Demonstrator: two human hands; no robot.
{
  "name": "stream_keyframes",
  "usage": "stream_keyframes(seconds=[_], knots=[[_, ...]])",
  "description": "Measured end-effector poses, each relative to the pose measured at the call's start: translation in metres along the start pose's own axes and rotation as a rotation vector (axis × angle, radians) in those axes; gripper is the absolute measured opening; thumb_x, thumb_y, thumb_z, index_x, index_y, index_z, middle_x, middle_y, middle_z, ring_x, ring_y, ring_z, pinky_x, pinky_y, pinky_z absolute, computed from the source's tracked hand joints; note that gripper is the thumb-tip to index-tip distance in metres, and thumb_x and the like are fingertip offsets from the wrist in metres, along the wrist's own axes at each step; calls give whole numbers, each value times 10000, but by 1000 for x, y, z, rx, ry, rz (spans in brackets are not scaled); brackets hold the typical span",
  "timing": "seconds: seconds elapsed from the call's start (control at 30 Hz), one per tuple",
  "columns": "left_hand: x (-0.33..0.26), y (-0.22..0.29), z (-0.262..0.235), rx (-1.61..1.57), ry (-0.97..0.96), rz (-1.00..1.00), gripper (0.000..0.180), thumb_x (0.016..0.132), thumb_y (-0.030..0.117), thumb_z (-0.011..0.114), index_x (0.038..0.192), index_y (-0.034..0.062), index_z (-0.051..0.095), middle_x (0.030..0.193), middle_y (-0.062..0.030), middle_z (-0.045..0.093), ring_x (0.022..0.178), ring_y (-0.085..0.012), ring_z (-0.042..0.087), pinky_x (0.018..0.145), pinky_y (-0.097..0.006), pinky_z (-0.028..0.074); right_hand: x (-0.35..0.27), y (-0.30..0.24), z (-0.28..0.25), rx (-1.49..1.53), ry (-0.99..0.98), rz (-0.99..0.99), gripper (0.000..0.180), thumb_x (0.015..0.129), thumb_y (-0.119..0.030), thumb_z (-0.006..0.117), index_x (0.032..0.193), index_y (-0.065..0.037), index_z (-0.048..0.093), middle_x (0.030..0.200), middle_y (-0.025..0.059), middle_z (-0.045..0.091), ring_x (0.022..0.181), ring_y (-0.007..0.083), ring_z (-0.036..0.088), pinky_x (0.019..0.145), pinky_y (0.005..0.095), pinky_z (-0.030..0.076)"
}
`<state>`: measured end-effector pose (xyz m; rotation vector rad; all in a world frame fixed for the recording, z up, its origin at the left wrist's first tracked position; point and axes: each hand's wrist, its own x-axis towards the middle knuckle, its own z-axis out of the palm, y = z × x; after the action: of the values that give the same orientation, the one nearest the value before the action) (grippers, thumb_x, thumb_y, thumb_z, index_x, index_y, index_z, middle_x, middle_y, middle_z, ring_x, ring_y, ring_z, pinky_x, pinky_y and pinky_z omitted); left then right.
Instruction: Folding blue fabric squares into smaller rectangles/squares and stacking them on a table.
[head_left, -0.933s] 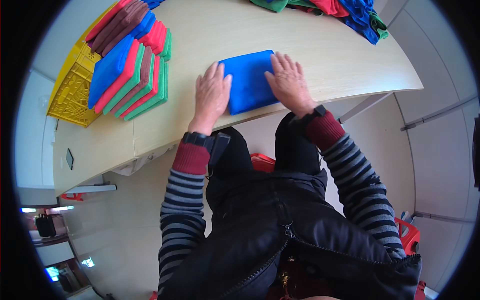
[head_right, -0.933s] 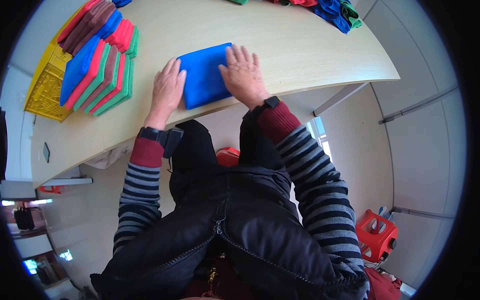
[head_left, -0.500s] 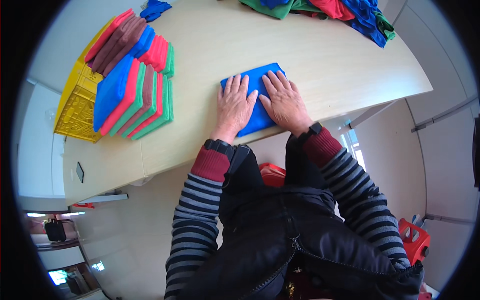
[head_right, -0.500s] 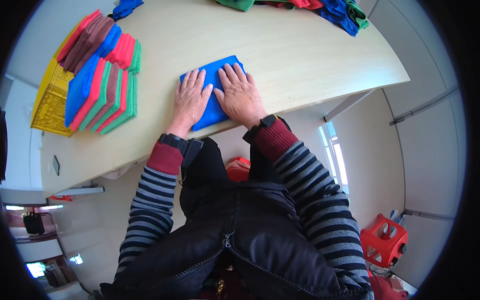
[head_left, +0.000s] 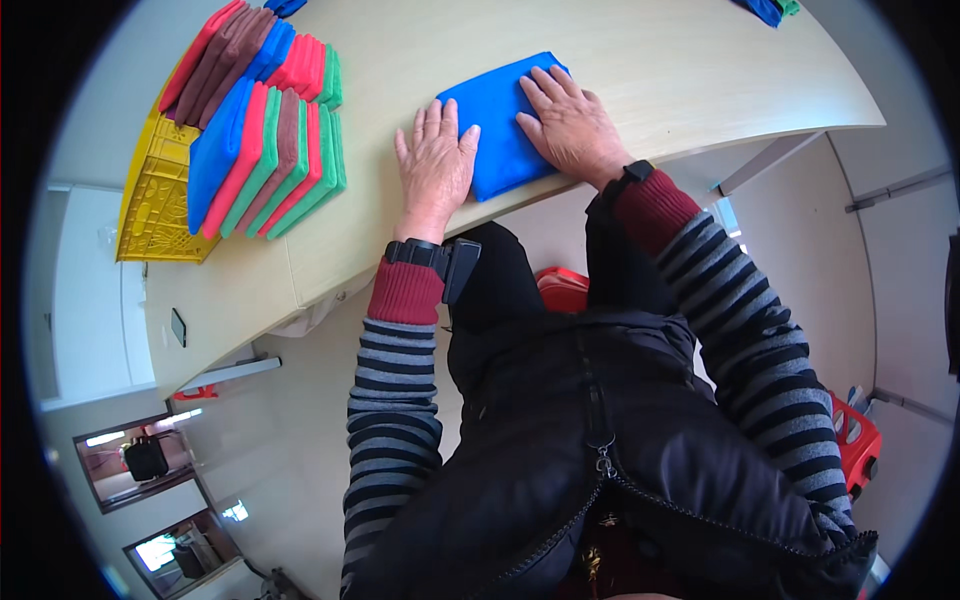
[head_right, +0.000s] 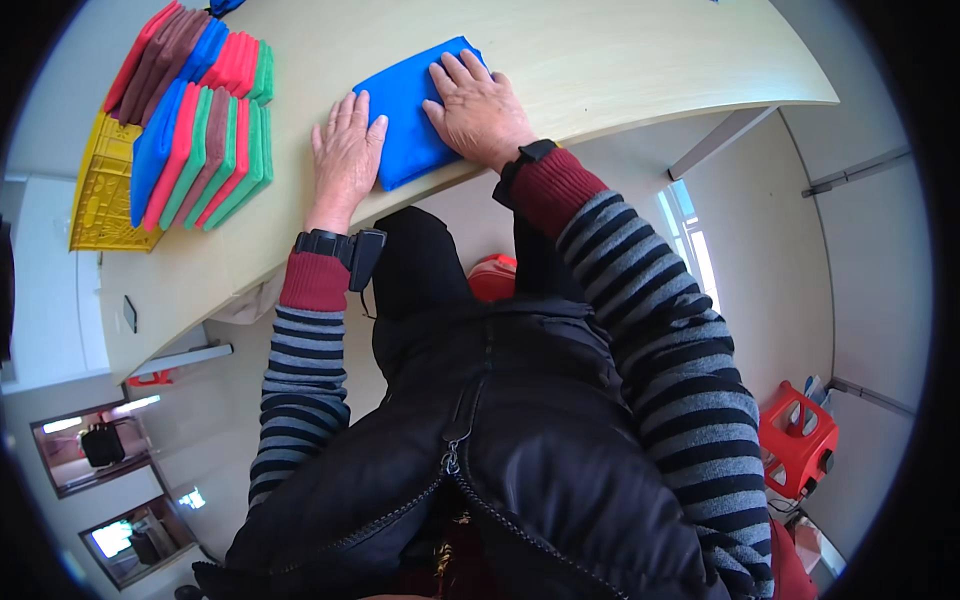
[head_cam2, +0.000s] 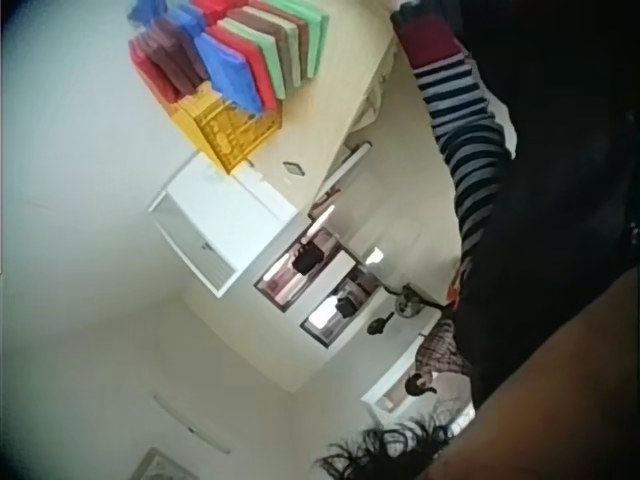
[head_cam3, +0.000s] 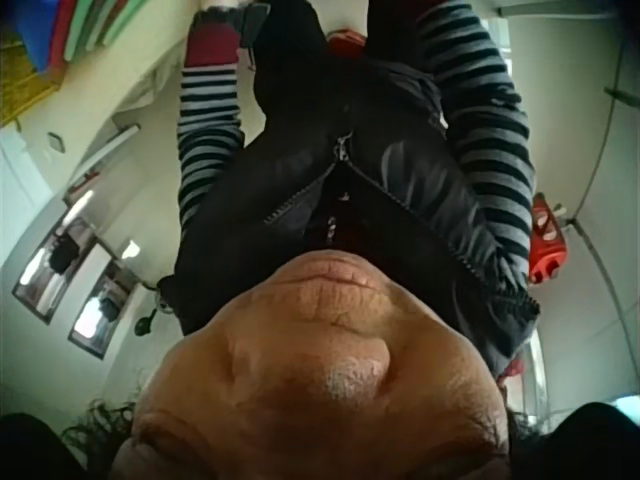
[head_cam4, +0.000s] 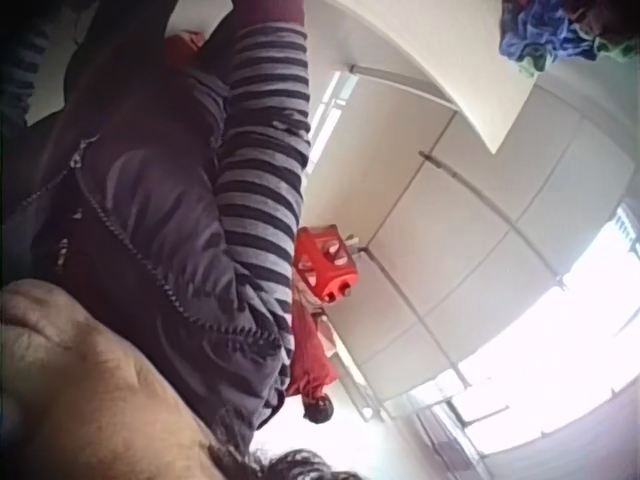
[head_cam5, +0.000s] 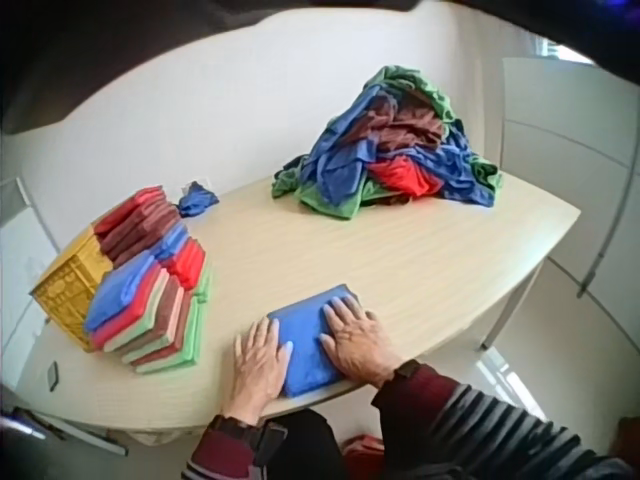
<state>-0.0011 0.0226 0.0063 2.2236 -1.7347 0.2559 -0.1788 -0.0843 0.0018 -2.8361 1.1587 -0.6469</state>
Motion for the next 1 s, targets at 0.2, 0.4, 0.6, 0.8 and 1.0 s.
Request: stream_keyframes(seconds=[0.2, 0.4, 0.6, 0.8, 1.0], knots=[[-7, 26, -11, -59, 49, 64, 580, 1034, 432, 409, 1482, 63, 420, 1554, -183, 371, 1462, -338, 302, 1193, -554, 187, -1, 1, 6, -41, 4, 18, 580, 1040, -455, 369, 1507, -112, 404, 1580, 108, 362, 1481, 302, 290, 1176, 474, 292], [-6, 42, 6, -88, 50, 154, 577, 1033, 427, 428, 1488, 71, 418, 1552, -175, 377, 1468, -342, 288, 1190, -554, 200, -3, -2, 6, -42, -30, 22, 589, 1047, -475, 343, 1519, -127, 390, 1590, 95, 349, 1491, 291, 272, 1190, 474, 272], [-11, 33, 12, -76, 39, 155, 578, 1036, 428, 421, 1495, 77, 410, 1561, -163, 366, 1472, -336, 280, 1189, -553, 205, -2, -2, 7, -64, -68, 52, 620, 1048, -531, 298, 1533, -154, 375, 1603, 75, 328, 1501, 276, 251, 1211, 464, 241], [-22, 25, 6, -69, 9, 81, 564, 1045, 400, 395, 1510, 81, 382, 1586, -147, 323, 1472, -330, 282, 1186, -559, 210, 0, -2, 8, -67, -60, 45, 627, 1042, -544, 307, 1534, -160, 376, 1606, 72, 323, 1503, 275, 247, 1213, 465, 236], [-35, 15, 0, -105, 6, 18, 552, 1049, 378, 380, 1512, 78, 368, 1590, -142, 312, 1466, -330, 291, 1184, -563, 213, 1, -4, 5, -49, -79, 49, 620, 1049, -531, 301, 1537, -154, 370, 1605, 76, 325, 1502, 279, 248, 1215, 474, 227]])
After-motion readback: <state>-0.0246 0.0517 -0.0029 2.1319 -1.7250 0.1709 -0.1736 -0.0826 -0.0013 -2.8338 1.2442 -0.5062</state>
